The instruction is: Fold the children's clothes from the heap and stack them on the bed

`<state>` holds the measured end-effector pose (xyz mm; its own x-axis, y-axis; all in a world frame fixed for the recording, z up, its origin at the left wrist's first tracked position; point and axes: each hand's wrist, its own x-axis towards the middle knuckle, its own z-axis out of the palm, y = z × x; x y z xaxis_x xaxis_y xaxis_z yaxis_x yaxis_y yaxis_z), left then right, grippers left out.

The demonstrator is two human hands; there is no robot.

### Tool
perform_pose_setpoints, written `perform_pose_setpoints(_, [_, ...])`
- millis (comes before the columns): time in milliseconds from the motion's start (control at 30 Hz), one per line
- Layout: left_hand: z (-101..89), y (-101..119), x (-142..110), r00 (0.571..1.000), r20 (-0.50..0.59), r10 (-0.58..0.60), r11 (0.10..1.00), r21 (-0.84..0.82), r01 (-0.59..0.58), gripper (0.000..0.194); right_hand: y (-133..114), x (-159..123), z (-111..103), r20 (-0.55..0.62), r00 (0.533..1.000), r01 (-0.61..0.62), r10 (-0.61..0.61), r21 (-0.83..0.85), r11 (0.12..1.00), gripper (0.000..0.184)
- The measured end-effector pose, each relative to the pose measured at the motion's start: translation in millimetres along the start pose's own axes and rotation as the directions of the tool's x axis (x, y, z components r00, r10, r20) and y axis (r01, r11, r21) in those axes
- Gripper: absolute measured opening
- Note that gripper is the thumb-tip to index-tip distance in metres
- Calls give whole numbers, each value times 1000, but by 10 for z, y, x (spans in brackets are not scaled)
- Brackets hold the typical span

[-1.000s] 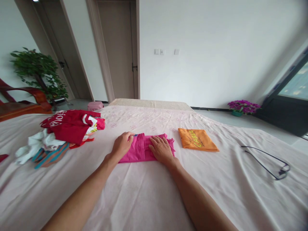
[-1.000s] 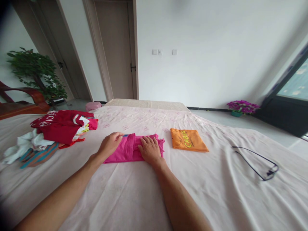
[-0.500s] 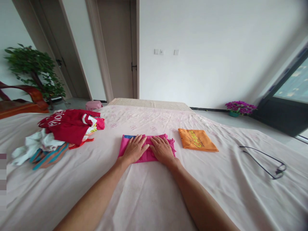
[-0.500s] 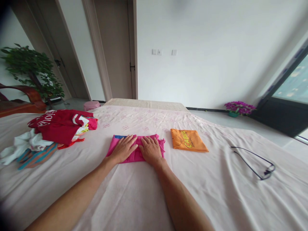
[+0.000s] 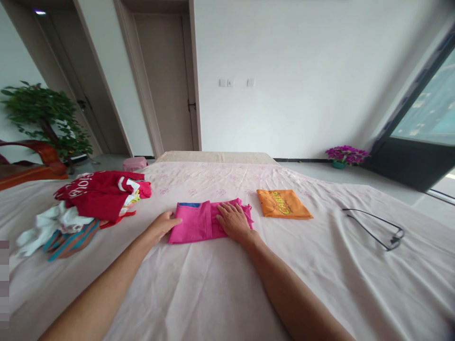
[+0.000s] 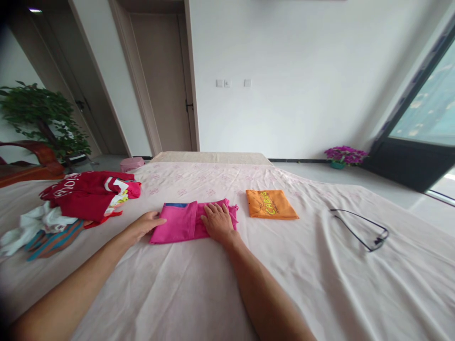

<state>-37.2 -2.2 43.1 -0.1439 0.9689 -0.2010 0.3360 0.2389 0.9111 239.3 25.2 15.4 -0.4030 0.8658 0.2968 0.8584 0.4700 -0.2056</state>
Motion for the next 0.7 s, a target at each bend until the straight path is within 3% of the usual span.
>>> perform_pose_setpoints(167, [14, 308, -55, 993, 112, -28, 998, -46, 34, 54, 21, 66, -212, -36, 999, -18, 28, 254, 967, 32])
perform_pose_setpoints(233, [49, 481, -70, 991, 131, -2, 997, -76, 12, 59, 28, 113, -308, -55, 990, -89, 127, 457, 885, 29])
perform_pose_setpoints(300, [143, 663, -92, 987, 150, 60, 993, -112, -44, 62, 32, 153, -398, 49, 970, -202, 238, 710, 674, 30])
perform_pose_setpoints(367, [299, 838, -114, 980, 146, 132, 983, -146, -110, 63, 42, 173, -489, 238, 944, -310, 229, 878, 364, 33])
perform_pose_setpoints(433, [502, 993, -128, 976, 133, 171, 976, -157, -150, 62, 68, 170, -580, 377, 915, -394, 143, 912, 116, 38])
perform_pose_setpoints(500, [730, 1118, -132, 976, 125, 178, 975, -155, -158, 60, 113, 156, -659, 442, 893, -443, 77, 897, -13, 47])
perform_pose_setpoints(600, [1077, 1234, -132, 971, 147, 189, 973, -163, -165, 55, 195, 146, -714, 498, 866, -494, 41, 866, -77, 60])
perform_pose_setpoints(700, [1368, 1257, -126, 968, 178, 177, 974, -173, -147, 57, 268, 159, -665, 501, 858, -498, 116, 866, -54, 56])
